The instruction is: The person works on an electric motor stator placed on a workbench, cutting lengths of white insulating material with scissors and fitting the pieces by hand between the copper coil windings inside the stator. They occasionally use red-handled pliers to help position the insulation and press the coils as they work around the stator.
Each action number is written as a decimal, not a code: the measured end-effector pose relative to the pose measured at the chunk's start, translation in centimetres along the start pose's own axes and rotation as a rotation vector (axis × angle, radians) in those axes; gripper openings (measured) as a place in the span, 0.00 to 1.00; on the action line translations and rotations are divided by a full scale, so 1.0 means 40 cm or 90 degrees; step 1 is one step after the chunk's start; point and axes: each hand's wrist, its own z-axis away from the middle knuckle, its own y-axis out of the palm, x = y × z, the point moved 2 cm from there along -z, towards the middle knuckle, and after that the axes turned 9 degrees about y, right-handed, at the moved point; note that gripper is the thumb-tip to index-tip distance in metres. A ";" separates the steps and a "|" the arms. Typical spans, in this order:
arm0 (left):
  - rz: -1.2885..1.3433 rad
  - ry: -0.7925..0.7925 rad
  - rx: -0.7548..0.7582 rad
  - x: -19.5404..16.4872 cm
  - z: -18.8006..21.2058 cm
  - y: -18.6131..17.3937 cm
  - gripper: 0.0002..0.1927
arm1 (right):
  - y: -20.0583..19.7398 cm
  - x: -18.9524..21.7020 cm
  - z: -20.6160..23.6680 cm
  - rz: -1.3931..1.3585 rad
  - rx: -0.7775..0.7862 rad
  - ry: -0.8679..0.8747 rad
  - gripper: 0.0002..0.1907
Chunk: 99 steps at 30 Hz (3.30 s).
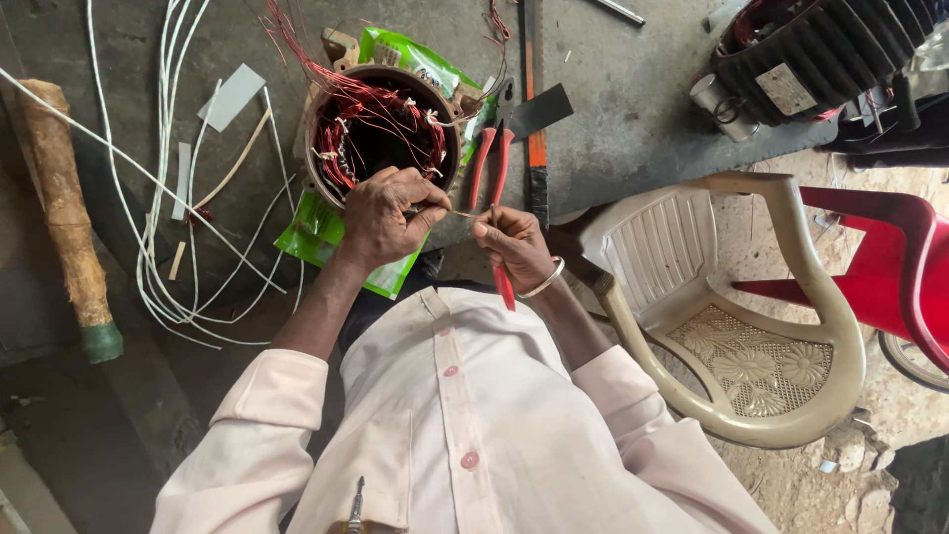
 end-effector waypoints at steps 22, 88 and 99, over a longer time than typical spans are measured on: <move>-0.082 0.036 -0.003 -0.016 0.020 0.020 0.05 | 0.047 -0.059 0.023 0.051 -0.244 -0.073 0.06; 0.033 -0.050 0.050 -0.004 0.026 0.000 0.06 | -0.033 -0.122 0.079 -0.038 -0.156 0.085 0.15; 0.005 -0.045 0.050 -0.023 0.021 0.015 0.07 | 0.088 -0.130 -0.049 0.103 -0.120 -0.128 0.16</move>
